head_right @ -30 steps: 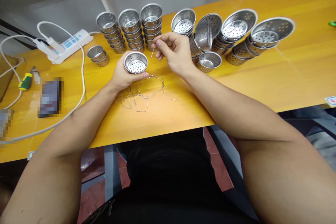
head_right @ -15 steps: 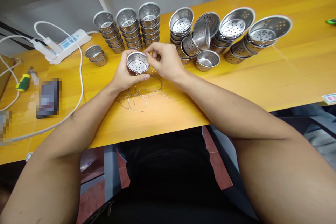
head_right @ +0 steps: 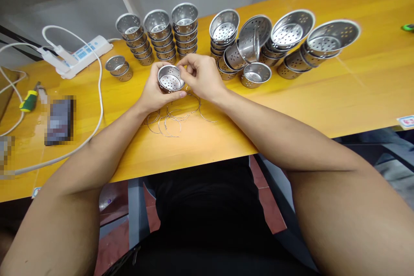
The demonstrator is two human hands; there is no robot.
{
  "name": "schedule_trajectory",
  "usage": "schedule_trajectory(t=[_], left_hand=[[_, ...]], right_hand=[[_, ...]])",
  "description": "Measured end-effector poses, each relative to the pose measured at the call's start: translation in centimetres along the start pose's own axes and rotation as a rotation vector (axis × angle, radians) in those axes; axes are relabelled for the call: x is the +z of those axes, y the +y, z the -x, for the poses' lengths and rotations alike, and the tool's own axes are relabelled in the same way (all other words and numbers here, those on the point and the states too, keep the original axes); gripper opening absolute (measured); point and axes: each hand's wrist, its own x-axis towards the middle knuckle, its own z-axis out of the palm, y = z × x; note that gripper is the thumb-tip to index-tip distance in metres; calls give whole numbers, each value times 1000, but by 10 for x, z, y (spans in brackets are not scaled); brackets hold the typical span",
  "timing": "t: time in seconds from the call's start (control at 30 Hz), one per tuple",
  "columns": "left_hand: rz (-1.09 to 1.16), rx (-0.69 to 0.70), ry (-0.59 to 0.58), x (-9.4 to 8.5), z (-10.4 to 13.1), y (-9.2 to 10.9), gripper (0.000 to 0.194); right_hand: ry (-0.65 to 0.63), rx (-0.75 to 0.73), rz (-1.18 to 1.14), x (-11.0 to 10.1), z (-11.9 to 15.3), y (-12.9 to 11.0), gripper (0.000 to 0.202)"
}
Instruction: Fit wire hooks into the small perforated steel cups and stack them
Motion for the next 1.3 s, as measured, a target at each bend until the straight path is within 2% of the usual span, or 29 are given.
schedule_trajectory(t=[0.3,0.47,0.57,0.7,0.87,0.97,1.07,1.23,1.3], left_hand=[[-16,-46,48,1,-1,5,114],[-15,-30,31,2,-1,4,118],[-13,-46,47,2,-1,9,114],[5,-64,72,2,-2,14,105],[70,-100,121,-9,-3,6,92],[94,-112,134,-14,-4,3,88],[131,-97,116,-14,-5,6,83],[130,-51,86,-11,-5,12,75],[117,-44,68,-10,-6,13,79]], right_hand=[[8,58,33,5,1,-7,15],[6,60,29,4,0,-7,10],[21,44,8,6,1,-7,19],[38,13,-101,7,2,-14,43],[-128,-27,-251,-7,-2,-26,69],[-194,-46,-234,-19,-3,-29,69],[-207,-55,-220,-24,-3,-30,66],[-288,39,-325,-20,-1,-30,71],[-319,65,-377,-18,0,-30,71]])
